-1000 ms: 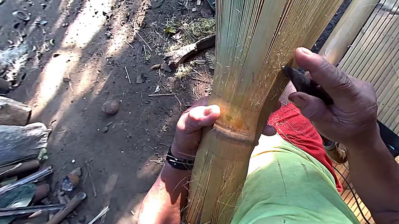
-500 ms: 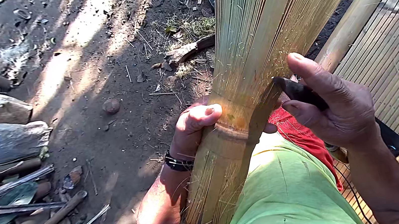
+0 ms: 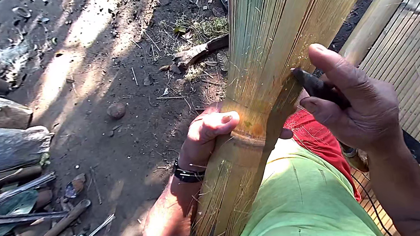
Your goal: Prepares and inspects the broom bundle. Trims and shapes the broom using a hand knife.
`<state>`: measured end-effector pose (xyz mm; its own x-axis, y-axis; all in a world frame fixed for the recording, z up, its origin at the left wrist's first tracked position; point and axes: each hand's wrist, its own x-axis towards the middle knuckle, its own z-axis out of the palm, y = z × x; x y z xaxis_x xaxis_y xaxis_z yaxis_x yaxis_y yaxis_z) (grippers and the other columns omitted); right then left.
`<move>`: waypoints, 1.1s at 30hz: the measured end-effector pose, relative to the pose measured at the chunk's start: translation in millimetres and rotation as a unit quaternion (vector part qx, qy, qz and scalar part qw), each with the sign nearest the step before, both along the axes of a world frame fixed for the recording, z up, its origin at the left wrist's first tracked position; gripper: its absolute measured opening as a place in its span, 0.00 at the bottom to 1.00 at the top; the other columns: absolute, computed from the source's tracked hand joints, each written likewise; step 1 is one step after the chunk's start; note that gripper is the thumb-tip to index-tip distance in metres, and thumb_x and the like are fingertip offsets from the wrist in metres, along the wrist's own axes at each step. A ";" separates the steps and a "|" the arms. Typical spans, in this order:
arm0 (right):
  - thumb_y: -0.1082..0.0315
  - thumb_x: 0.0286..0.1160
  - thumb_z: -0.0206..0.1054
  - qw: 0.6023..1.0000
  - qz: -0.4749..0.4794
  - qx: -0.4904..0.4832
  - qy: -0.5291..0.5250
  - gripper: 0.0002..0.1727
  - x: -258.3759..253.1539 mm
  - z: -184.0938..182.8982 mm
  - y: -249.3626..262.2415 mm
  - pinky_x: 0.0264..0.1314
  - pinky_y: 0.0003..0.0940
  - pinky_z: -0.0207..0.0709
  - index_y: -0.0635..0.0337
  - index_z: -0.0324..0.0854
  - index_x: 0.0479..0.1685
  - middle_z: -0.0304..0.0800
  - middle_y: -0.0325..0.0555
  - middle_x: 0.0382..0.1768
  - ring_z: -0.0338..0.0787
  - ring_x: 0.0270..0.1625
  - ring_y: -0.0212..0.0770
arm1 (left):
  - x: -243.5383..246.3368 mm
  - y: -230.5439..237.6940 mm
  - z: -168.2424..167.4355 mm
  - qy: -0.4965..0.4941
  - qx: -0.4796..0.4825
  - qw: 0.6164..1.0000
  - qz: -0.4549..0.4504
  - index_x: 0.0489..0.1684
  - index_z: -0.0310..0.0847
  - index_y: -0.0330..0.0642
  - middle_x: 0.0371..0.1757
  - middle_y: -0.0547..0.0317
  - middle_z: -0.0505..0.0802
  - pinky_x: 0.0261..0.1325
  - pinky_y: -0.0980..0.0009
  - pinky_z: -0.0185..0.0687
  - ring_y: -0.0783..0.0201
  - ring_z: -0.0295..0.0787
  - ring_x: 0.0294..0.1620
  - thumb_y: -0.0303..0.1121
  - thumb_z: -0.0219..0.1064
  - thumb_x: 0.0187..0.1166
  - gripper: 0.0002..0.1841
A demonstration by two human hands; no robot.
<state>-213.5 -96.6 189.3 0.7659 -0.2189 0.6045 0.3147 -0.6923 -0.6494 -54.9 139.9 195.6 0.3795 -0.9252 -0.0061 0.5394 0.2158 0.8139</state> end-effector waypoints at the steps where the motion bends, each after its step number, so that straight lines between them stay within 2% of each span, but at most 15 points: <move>1: 0.63 0.83 0.68 1.000 0.005 -0.004 0.000 0.33 1.0 -0.1 0.5 0.47 0.25 0.82 0.51 0.68 0.89 0.87 0.41 0.54 0.85 0.46 0.29 | 0.3 0.3 -0.5 0.011 -0.008 1.000 -0.009 0.54 0.88 0.48 0.43 0.66 0.96 0.45 0.79 0.91 0.77 0.94 0.42 0.33 0.63 0.84 0.09; 3: 0.65 0.82 0.69 1.000 0.011 -0.007 -0.007 0.31 3.4 0.6 0.4 0.49 0.27 0.82 0.52 0.72 0.86 0.89 0.44 0.56 0.86 0.48 0.31 | 1.2 2.3 -1.6 0.018 -0.015 1.000 -0.015 0.54 0.87 0.47 0.43 0.64 0.95 0.45 0.76 0.92 0.75 0.94 0.42 0.33 0.63 0.85 0.09; 6: 0.66 0.83 0.67 1.000 0.000 0.007 -0.027 0.25 4.4 2.7 -3.6 0.40 0.25 0.83 0.53 0.79 0.80 0.87 0.43 0.47 0.86 0.41 0.29 | 1.4 2.0 0.3 0.014 -0.015 1.000 -0.012 0.53 0.88 0.48 0.43 0.67 0.96 0.46 0.79 0.91 0.77 0.94 0.42 0.32 0.63 0.84 0.09; 10: 0.65 0.85 0.65 0.998 -0.036 0.006 -0.041 0.26 -0.8 3.5 -13.8 0.38 0.20 0.83 0.55 0.75 0.82 0.86 0.39 0.49 0.85 0.39 0.24 | 1.5 2.2 0.7 0.025 -0.010 1.000 -0.003 0.49 0.88 0.48 0.43 0.63 0.96 0.46 0.76 0.92 0.74 0.94 0.43 0.32 0.62 0.84 0.08; 11: 0.64 0.85 0.65 0.999 -0.033 0.004 -0.033 0.27 -1.3 2.6 -13.5 0.36 0.20 0.82 0.54 0.74 0.83 0.85 0.39 0.48 0.84 0.38 0.24 | 1.5 1.7 0.7 0.032 -0.006 0.999 -0.006 0.49 0.88 0.47 0.44 0.61 0.96 0.47 0.74 0.93 0.72 0.95 0.44 0.33 0.62 0.84 0.08; 14: 0.61 0.85 0.65 1.000 -0.010 -0.002 0.005 0.30 -1.5 -1.0 -8.0 0.35 0.23 0.82 0.51 0.69 0.87 0.85 0.40 0.48 0.84 0.37 0.26 | 3.9 1.9 -4.3 0.079 -0.003 0.996 -0.038 0.59 0.83 0.40 0.54 0.43 0.94 0.52 0.56 0.93 0.53 0.95 0.52 0.36 0.61 0.83 0.14; 17: 0.62 0.85 0.66 1.000 -0.003 -0.008 0.011 0.30 0.0 -0.9 -5.8 0.37 0.24 0.82 0.51 0.70 0.87 0.85 0.42 0.47 0.85 0.40 0.29 | 1.0 2.3 -2.1 0.003 0.005 1.000 -0.007 0.54 0.87 0.48 0.43 0.64 0.95 0.45 0.76 0.92 0.74 0.94 0.42 0.34 0.63 0.84 0.09; 18: 0.62 0.85 0.66 1.000 -0.003 -0.011 0.010 0.30 0.3 0.4 -6.6 0.37 0.24 0.82 0.51 0.71 0.87 0.85 0.42 0.47 0.85 0.40 0.28 | 0.2 0.6 0.2 -0.006 0.000 1.000 -0.006 0.52 0.88 0.48 0.41 0.66 0.95 0.44 0.79 0.91 0.77 0.93 0.41 0.33 0.63 0.84 0.08; 25: 0.65 0.84 0.65 0.999 0.001 -0.037 -0.004 0.26 0.6 6.8 -9.3 0.32 0.23 0.76 0.48 0.77 0.82 0.82 0.41 0.41 0.81 0.36 0.30 | -4.8 -3.8 9.7 -0.007 0.004 1.000 -0.013 0.49 0.89 0.48 0.41 0.66 0.96 0.43 0.79 0.91 0.77 0.94 0.40 0.32 0.63 0.84 0.08; 27: 0.65 0.85 0.65 0.999 -0.007 -0.029 -0.021 0.25 -2.0 6.8 -10.8 0.33 0.24 0.77 0.48 0.79 0.81 0.83 0.41 0.41 0.82 0.36 0.29 | -5.3 -3.4 9.2 0.003 0.001 1.000 -0.020 0.50 0.88 0.46 0.42 0.63 0.96 0.44 0.76 0.92 0.74 0.95 0.41 0.32 0.62 0.84 0.08; 29: 0.65 0.86 0.64 0.999 -0.019 -0.010 -0.043 0.25 -7.9 5.7 -14.8 0.39 0.24 0.82 0.49 0.77 0.81 0.86 0.41 0.46 0.85 0.40 0.28 | -6.0 -3.1 9.3 0.025 -0.011 0.999 -0.022 0.50 0.86 0.43 0.43 0.57 0.96 0.47 0.71 0.94 0.68 0.96 0.43 0.31 0.61 0.84 0.08; 31: 0.63 0.87 0.63 0.998 -0.033 -0.006 -0.044 0.26 -12.7 3.2 -16.6 0.37 0.23 0.81 0.47 0.74 0.85 0.84 0.39 0.46 0.84 0.38 0.26 | -4.7 -1.4 8.2 0.021 -0.006 1.000 -0.013 0.46 0.89 0.45 0.43 0.59 0.97 0.45 0.72 0.94 0.70 0.96 0.42 0.32 0.63 0.83 0.08; 33: 0.61 0.87 0.63 0.999 -0.029 -0.010 -0.027 0.29 -13.5 -0.8 -15.0 0.35 0.23 0.81 0.47 0.69 0.87 0.84 0.40 0.46 0.83 0.37 0.26 | -4.2 4.2 3.9 -0.005 0.000 1.000 -0.001 0.47 0.87 0.45 0.39 0.63 0.95 0.41 0.77 0.92 0.74 0.94 0.38 0.33 0.62 0.85 0.07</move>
<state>-227.0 -111.6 188.5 0.7177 -0.2503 0.6498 0.3080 -0.7229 -0.6185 -59.1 144.1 199.5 0.3781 -0.9257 -0.0028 0.5316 0.2147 0.8194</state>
